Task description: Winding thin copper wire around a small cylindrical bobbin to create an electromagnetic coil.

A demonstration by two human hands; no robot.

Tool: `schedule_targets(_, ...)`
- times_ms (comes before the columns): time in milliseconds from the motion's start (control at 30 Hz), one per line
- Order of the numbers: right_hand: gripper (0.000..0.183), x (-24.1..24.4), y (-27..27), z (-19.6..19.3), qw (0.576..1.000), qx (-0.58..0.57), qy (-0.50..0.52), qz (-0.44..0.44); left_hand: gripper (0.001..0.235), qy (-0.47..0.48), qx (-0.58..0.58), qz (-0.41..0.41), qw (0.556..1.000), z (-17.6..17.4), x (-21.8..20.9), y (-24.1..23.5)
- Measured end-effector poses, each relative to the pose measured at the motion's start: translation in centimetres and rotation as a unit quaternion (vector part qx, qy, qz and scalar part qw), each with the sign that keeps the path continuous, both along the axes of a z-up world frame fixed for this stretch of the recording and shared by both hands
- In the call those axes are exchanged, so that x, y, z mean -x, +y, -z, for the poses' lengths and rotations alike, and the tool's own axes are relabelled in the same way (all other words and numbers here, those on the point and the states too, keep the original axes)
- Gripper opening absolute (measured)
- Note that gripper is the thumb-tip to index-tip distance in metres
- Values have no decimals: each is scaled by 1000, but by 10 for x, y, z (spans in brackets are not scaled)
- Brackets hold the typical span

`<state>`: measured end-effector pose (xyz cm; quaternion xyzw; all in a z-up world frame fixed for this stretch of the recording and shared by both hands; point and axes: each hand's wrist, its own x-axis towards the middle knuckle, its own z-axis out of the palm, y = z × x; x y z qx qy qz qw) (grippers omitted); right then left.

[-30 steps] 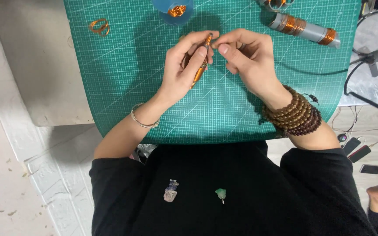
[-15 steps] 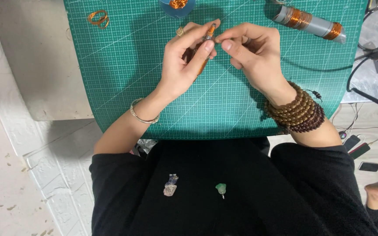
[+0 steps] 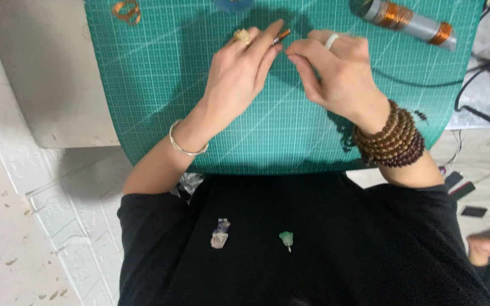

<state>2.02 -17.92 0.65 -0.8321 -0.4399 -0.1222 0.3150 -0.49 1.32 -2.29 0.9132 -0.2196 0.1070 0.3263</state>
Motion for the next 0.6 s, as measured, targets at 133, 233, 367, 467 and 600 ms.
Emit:
schedule_targets(133, 16, -6, 3, -9, 992, 44, -119, -19, 23, -7, -34, -8, 999, 4, -3, 1)
schedule_targets(233, 24, -7, -1, -9, 985, 64, -162, -14, 23, -41, -55, 4, 998, 8, -1, 0)
schedule_targets(367, 21, -9, 1, -13, 977, 86, -194, -11, 26, -26, -63, 10, 998, 16, 0, 2)
schedule_targets(467, 20, -8, 2, -16, 972, 102, -210, -6, 28, -30, -70, 15, 997, 20, 0, 3)
schedule_targets(600, 17, -8, 3, -18, 977, 96, -187, -20, 28, -50, -103, 21, 993, 20, 1, 2)
